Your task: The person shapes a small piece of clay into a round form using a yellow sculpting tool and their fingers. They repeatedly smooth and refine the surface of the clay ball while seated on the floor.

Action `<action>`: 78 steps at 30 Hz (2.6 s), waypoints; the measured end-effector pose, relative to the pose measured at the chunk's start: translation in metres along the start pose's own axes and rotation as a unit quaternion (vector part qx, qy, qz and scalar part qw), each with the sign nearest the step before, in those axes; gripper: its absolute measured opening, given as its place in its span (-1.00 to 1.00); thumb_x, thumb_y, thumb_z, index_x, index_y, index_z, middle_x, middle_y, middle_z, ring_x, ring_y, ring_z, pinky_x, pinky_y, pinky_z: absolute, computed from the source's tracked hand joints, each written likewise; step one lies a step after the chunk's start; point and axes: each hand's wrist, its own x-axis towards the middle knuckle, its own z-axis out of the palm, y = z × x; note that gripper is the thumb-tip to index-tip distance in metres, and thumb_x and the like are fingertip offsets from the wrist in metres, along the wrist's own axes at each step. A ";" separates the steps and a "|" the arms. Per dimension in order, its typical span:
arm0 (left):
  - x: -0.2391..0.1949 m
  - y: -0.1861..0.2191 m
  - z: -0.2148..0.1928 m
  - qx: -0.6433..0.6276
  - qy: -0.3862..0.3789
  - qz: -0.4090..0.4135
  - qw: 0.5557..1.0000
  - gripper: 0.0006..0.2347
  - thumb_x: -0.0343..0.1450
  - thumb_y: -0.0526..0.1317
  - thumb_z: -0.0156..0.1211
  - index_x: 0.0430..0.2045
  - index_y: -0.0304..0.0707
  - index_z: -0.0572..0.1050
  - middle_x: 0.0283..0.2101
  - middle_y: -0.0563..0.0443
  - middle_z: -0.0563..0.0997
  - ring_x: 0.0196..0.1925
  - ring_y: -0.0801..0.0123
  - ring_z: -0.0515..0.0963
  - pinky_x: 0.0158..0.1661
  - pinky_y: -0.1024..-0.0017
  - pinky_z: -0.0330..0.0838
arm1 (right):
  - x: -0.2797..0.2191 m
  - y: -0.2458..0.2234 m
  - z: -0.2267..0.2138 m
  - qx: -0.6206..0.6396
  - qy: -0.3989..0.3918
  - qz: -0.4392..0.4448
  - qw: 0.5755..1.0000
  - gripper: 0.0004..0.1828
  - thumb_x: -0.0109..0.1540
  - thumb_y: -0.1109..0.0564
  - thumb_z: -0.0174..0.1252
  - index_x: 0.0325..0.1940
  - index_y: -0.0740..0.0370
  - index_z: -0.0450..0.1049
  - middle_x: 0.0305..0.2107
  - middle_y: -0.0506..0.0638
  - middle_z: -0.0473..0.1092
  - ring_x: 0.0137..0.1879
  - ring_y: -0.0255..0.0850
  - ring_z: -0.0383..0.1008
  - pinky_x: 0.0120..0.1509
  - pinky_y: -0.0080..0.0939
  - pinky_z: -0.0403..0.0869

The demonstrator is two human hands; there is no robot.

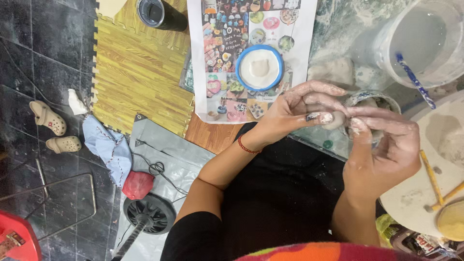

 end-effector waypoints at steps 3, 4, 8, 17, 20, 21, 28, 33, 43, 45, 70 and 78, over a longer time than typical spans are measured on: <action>0.002 0.002 0.002 0.011 0.006 -0.001 1.000 -0.66 0.54 -0.52 0.25 0.21 -0.38 0.38 0.27 -0.09 0.49 0.28 0.36 0.54 0.36 0.32 0.46 | -0.001 0.004 0.000 0.000 0.016 -0.004 1.000 -0.75 0.57 0.10 0.08 -0.04 0.37 0.32 -0.11 0.19 0.50 0.02 -0.23 0.54 0.17 -0.36 0.49; 0.003 0.003 0.003 0.010 0.007 -0.001 1.000 -0.65 0.54 -0.52 0.25 0.21 -0.39 0.38 0.28 -0.09 0.48 0.28 0.36 0.54 0.36 0.32 0.46 | -0.002 0.003 0.001 0.000 0.022 -0.001 1.000 -0.74 0.57 0.07 0.04 -0.04 0.35 0.33 -0.12 0.18 0.50 0.02 -0.24 0.56 0.17 -0.36 0.50; 0.003 0.007 0.005 -0.020 0.004 -0.006 1.000 -0.64 0.53 -0.52 0.25 0.23 -0.39 0.37 0.29 -0.08 0.47 0.26 0.36 0.55 0.31 0.36 0.49 | -0.002 0.002 0.002 0.012 0.041 0.016 0.999 -0.73 0.60 0.06 -0.04 -0.05 0.32 0.36 -0.10 0.19 0.53 -0.04 -0.27 0.53 0.15 -0.37 0.49; 0.004 0.018 0.007 -0.037 -0.021 0.015 0.999 -0.48 0.55 -0.50 0.28 0.41 -0.23 0.22 0.35 0.03 0.43 0.27 0.43 0.55 0.34 0.41 0.48 | -0.009 0.024 -0.006 -0.033 0.020 -0.081 0.996 -0.70 0.60 0.27 0.24 -0.08 0.38 0.24 -0.09 0.28 0.49 0.00 -0.15 0.53 0.12 -0.31 0.47; 0.002 0.014 0.004 -0.030 -0.003 -0.001 1.000 -0.50 0.56 -0.49 0.26 0.41 -0.28 0.22 0.26 -0.09 0.48 0.27 0.39 0.55 0.35 0.37 0.49 | -0.006 0.023 0.002 -0.011 0.034 -0.067 0.997 -0.72 0.57 0.21 0.16 -0.07 0.35 0.20 -0.13 0.25 0.48 -0.06 -0.17 0.56 0.02 -0.35 0.51; 0.001 0.012 0.002 -0.024 0.002 0.000 1.000 -0.51 0.57 -0.49 0.25 0.40 -0.29 0.24 0.25 -0.10 0.48 0.27 0.39 0.54 0.35 0.36 0.49 | -0.005 0.021 0.005 -0.003 0.040 -0.062 0.997 -0.74 0.57 0.17 0.12 -0.08 0.34 0.21 -0.13 0.24 0.49 -0.09 -0.20 0.56 -0.01 -0.37 0.52; -0.001 0.006 -0.007 -0.017 0.006 0.050 0.999 -0.62 0.59 -0.48 0.22 0.31 -0.27 0.33 0.36 -0.03 0.36 0.27 0.38 0.52 0.33 0.31 0.54 | -0.002 0.016 0.021 -0.053 0.048 -0.046 0.996 -0.68 0.56 0.03 -0.05 -0.10 0.38 0.28 -0.09 0.24 0.50 -0.21 -0.26 0.50 -0.09 -0.40 0.50; -0.009 0.015 -0.014 -0.030 0.024 0.072 0.997 -0.63 0.61 -0.52 0.18 0.30 -0.26 0.33 0.36 -0.03 0.35 0.33 0.33 0.53 0.32 0.35 0.57 | -0.006 0.036 0.024 -0.059 0.019 -0.097 0.993 -0.64 0.59 0.09 0.21 -0.06 0.41 0.26 -0.04 0.27 0.47 -0.06 -0.12 0.56 0.02 -0.28 0.59; -0.007 0.019 -0.031 -0.072 0.082 0.116 0.987 -0.67 0.66 -0.50 0.14 0.30 -0.26 0.28 0.37 -0.03 0.31 0.32 0.30 0.46 0.34 0.32 0.47 | 0.018 0.025 0.058 -0.124 -0.061 -0.072 0.988 -0.60 0.57 -0.05 0.15 0.24 0.34 0.27 0.13 0.12 0.31 0.08 -0.21 0.46 0.02 -0.37 0.49; -0.005 0.022 -0.032 -0.090 0.108 0.139 0.980 -0.60 0.62 -0.50 0.14 0.35 -0.24 0.25 0.40 0.00 0.26 0.36 0.32 0.41 0.38 0.33 0.46 | 0.026 0.014 0.068 -0.143 -0.080 -0.054 0.985 -0.56 0.58 -0.08 0.09 0.32 0.35 0.31 0.19 0.10 0.28 0.12 -0.25 0.44 0.01 -0.41 0.45; -0.033 -0.022 0.056 0.062 0.093 0.113 0.987 -0.72 0.61 -0.46 0.21 0.20 -0.37 0.37 0.12 -0.12 0.57 0.19 0.25 0.60 0.25 0.35 0.57 | -0.068 0.028 -0.038 -0.180 -0.068 -0.181 0.964 -0.70 0.25 0.23 0.27 0.05 0.21 0.41 -0.06 0.29 0.44 -0.21 -0.15 0.56 -0.16 -0.15 0.52; -0.025 -0.052 0.114 0.057 -0.014 -0.029 0.998 -0.61 0.62 -0.48 0.06 0.37 -0.29 0.23 0.16 -0.17 0.54 0.28 0.21 0.55 0.10 0.52 0.49 | -0.116 0.042 -0.138 -0.331 0.176 -0.029 0.927 -0.76 0.38 0.36 0.05 0.11 0.21 0.42 -0.12 -0.01 0.46 -0.07 -0.26 0.35 -0.11 -0.32 0.30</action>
